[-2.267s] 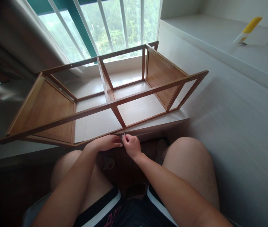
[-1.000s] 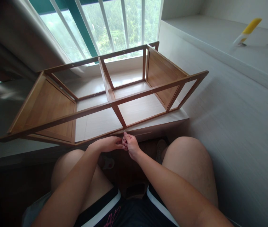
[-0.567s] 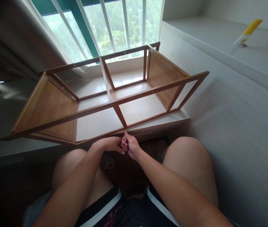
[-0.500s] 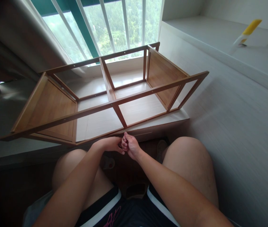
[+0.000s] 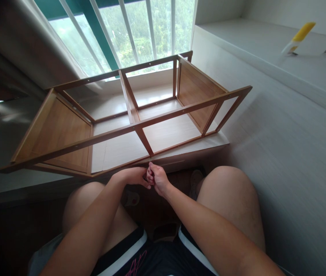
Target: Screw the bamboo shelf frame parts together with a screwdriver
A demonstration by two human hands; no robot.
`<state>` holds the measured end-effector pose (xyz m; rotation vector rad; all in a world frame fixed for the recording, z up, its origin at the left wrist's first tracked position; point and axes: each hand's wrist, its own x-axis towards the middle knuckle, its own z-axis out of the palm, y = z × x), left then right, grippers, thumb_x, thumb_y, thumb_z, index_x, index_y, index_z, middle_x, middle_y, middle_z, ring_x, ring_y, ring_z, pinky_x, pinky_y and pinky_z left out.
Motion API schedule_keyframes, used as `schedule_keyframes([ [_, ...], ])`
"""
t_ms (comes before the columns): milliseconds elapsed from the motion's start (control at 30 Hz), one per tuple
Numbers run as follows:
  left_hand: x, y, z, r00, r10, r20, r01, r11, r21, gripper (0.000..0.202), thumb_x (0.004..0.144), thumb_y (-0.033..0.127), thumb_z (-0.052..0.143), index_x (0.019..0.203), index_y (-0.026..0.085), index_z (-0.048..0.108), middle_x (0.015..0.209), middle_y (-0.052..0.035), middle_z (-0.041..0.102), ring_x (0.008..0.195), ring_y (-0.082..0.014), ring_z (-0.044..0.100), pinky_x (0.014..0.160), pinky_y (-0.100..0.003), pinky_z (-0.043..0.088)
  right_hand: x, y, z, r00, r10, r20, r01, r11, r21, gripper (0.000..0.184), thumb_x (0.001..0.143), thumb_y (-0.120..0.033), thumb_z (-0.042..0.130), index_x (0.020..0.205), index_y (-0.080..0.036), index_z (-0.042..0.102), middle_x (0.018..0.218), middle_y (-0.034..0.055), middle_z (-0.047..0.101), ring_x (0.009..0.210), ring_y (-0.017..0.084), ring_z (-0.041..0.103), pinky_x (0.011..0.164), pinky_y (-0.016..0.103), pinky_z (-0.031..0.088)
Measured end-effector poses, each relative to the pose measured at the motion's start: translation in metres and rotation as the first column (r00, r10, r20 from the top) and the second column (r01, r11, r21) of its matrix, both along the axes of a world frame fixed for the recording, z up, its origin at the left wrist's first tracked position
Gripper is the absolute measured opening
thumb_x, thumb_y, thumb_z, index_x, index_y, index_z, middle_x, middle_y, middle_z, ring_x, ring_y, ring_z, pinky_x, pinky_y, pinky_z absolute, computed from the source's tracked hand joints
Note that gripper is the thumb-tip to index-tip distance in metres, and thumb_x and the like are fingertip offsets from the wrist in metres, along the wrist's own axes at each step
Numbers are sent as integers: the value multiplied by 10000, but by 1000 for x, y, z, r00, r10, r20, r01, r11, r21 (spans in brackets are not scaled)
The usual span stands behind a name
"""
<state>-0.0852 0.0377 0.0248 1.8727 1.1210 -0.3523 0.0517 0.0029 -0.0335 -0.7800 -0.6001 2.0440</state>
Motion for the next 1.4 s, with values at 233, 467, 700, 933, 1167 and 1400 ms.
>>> schedule_keyframes([
  [233,0,2,-8,999,21,42,-22,999,27,332,740,468,673,910,183,690,914,-45,724,799,-197,638,710,-263,461,-1,6,-1,963,-111,245,85,990,112,462,806,-555,598,571,-203,415,397,-82,348,338,58,263,338,210,179],
  [467,-1,3,-10,999,44,-8,-44,999,30,393,766,557,612,874,184,672,860,-56,712,748,-200,623,671,-280,442,4,13,-7,841,-198,503,50,955,293,486,833,-569,538,536,-198,438,447,-40,424,415,94,376,428,241,291],
  [700,-2,3,-16,999,51,9,-52,998,28,399,776,556,603,889,180,674,853,-55,706,734,-190,616,643,-269,437,15,15,6,494,-361,791,-164,855,492,458,902,-471,463,536,-196,467,490,-13,490,486,122,434,507,260,260],
  [933,-1,3,-17,998,30,49,-32,999,43,392,801,540,586,852,160,666,858,-62,711,745,-192,614,654,-270,439,14,13,10,231,-392,891,-334,828,450,413,913,-419,471,567,-205,542,530,21,559,497,133,442,517,282,195],
  [1167,1,2,-12,998,24,53,-26,999,39,355,809,515,590,864,172,659,869,-52,710,752,-190,610,667,-270,437,16,18,9,200,-420,885,-340,818,465,402,914,-419,478,583,-204,554,520,18,537,478,129,413,518,288,177],
  [1400,3,1,-7,999,26,34,-27,999,29,357,818,514,578,884,176,673,895,-56,716,766,-194,615,685,-274,439,12,20,2,555,-327,765,-146,867,476,467,898,-488,465,535,-193,458,505,-4,491,491,121,435,503,260,263],
])
